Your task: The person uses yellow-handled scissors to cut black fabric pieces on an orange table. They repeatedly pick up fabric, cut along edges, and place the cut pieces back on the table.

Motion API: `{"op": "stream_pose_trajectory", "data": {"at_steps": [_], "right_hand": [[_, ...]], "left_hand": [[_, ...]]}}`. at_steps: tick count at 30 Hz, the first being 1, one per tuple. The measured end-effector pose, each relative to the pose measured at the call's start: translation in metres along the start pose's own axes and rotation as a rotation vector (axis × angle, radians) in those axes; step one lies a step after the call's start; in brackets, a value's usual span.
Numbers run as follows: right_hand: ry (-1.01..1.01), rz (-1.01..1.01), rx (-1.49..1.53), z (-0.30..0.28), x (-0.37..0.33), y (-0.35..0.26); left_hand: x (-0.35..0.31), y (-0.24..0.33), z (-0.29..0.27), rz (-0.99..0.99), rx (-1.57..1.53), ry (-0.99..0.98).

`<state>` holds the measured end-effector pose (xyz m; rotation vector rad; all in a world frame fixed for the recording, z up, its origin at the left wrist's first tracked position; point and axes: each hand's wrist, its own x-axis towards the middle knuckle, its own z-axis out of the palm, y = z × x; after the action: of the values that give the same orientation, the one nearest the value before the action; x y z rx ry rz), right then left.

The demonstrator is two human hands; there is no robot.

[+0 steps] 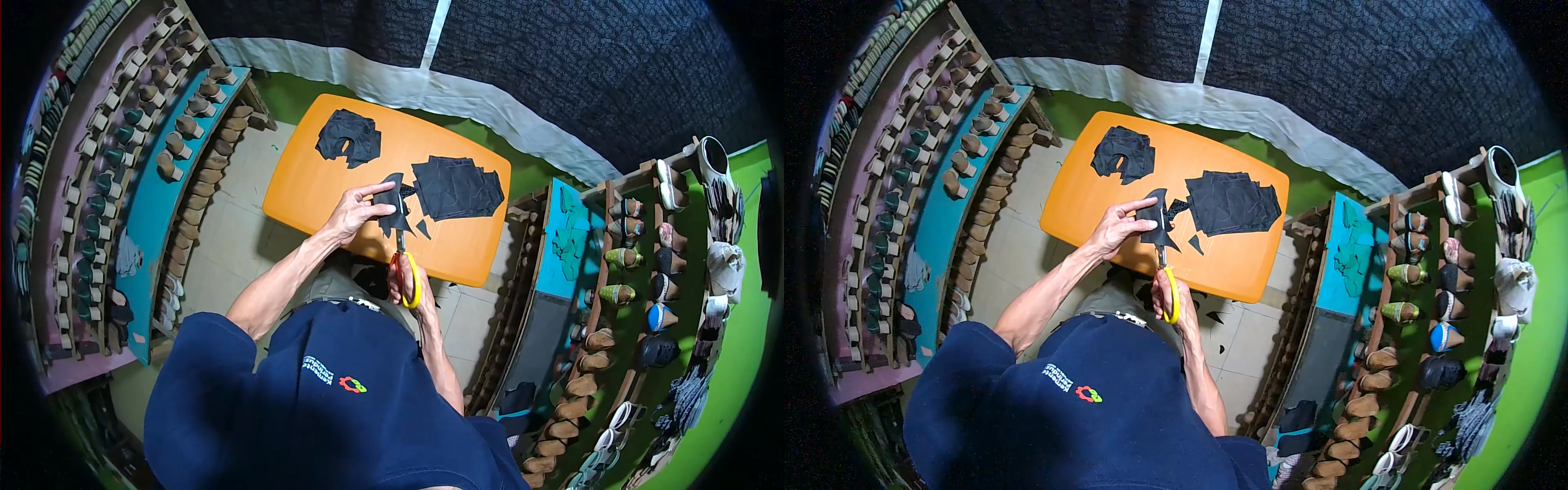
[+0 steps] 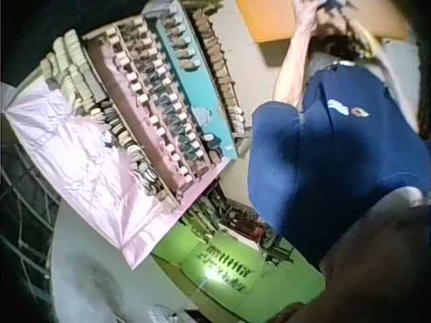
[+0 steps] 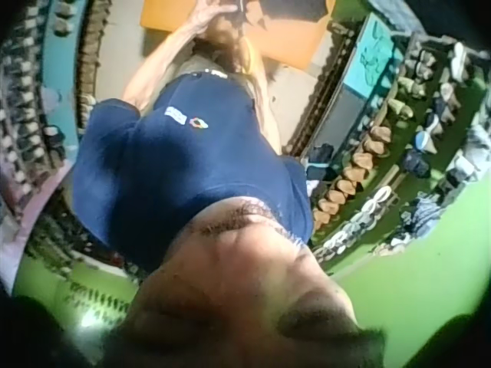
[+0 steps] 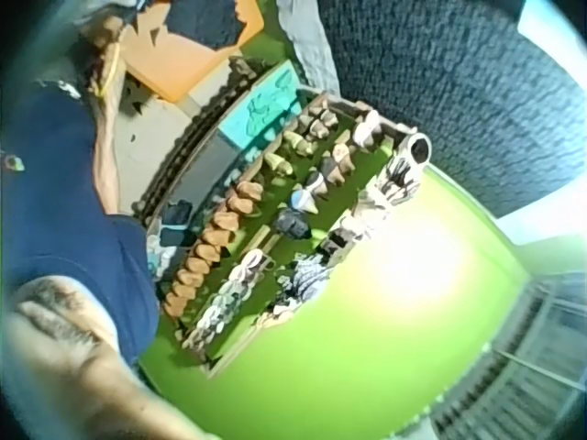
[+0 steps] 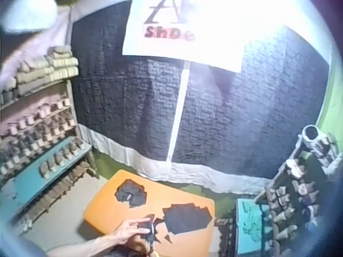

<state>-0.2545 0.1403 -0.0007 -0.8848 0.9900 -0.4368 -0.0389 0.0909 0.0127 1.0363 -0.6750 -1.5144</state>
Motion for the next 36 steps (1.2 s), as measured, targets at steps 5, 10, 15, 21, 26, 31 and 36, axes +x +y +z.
{"op": "stream_pose_trajectory", "data": {"at_steps": [5,10,15,21,26,31,36], "right_hand": [[0.006,-0.005,0.017,0.0,0.005,0.005],[0.033,-0.025,-0.023,0.0,0.002,0.003],[0.075,-0.033,-0.006,0.004,-0.001,-0.002],[0.137,-0.083,-0.075,0.003,-0.001,0.001],[0.1,-0.072,-0.082,0.003,-0.003,-0.003],[0.123,-0.04,-0.114,0.003,0.002,-0.003],[0.146,-0.05,-0.146,0.005,0.003,-0.004]], "left_hand": [[-0.002,-0.008,-0.001,0.007,0.038,-0.006],[-0.005,-0.009,0.0,0.012,0.008,-0.003],[-0.006,-0.011,0.005,0.035,-0.024,0.027],[-0.005,-0.013,0.007,0.05,-0.047,0.062],[-0.004,-0.014,0.0,0.027,-0.027,0.034],[-0.007,-0.019,0.0,-0.013,-0.002,0.001],[-0.011,-0.018,0.004,-0.016,-0.03,0.009]]}}
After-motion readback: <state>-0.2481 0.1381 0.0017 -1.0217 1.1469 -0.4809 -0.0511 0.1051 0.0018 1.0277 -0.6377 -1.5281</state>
